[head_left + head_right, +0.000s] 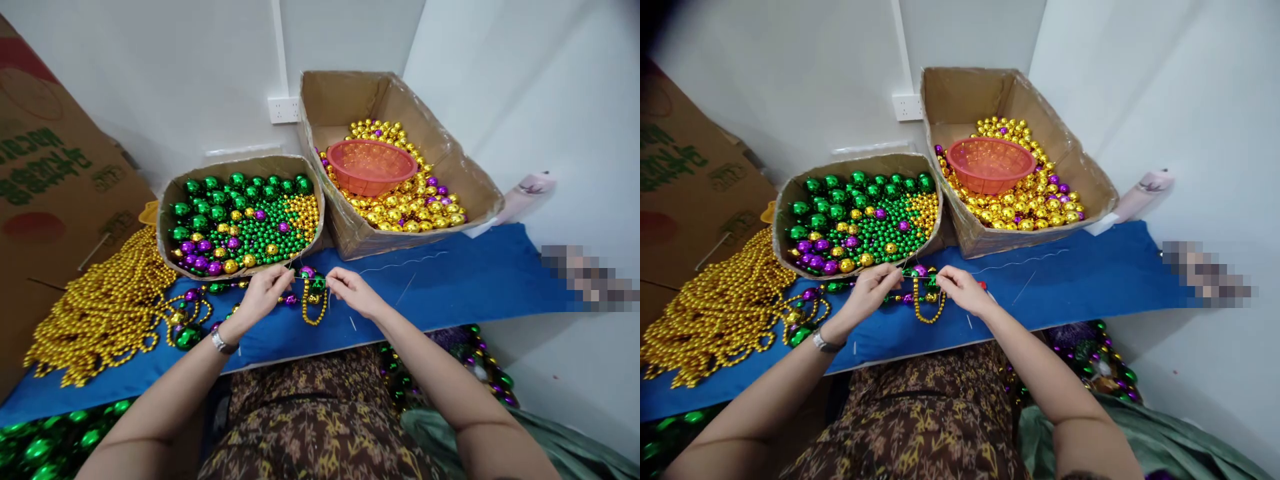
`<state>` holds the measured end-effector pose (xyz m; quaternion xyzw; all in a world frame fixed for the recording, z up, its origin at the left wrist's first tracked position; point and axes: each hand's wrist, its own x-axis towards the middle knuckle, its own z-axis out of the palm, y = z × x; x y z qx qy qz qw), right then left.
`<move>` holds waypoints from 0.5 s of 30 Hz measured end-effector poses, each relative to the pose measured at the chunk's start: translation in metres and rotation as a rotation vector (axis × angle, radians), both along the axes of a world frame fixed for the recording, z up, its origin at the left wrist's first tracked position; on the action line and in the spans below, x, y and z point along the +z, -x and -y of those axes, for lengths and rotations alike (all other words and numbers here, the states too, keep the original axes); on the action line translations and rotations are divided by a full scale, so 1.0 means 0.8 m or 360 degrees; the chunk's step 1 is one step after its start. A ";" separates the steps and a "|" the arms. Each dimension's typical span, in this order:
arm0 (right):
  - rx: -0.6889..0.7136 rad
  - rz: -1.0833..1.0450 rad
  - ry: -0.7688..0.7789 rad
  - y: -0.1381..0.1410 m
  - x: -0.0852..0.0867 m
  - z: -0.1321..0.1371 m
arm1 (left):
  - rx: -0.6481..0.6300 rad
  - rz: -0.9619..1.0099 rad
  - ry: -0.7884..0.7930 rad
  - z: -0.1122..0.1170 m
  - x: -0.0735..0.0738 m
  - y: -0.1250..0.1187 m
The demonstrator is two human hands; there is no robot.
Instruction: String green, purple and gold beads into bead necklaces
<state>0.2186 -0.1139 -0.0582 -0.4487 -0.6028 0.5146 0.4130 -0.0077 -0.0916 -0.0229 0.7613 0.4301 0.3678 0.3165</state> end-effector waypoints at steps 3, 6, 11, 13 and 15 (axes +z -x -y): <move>0.0025 -0.0022 0.0047 0.005 -0.008 0.000 | -0.0055 0.0565 0.0473 0.005 0.003 -0.006; 0.0036 -0.0224 0.0268 0.011 -0.013 0.001 | -0.0218 0.0933 0.0761 0.008 0.003 -0.017; -0.0100 -0.0827 0.0692 0.012 -0.005 0.006 | -0.0377 0.1211 0.0953 0.003 0.001 -0.031; -0.0123 -0.0895 0.0728 0.011 0.002 0.008 | -0.0416 0.1203 0.0939 0.000 -0.001 -0.034; -0.0142 -0.0851 0.0665 0.009 0.009 0.009 | -0.0425 0.1175 0.0915 -0.003 -0.002 -0.036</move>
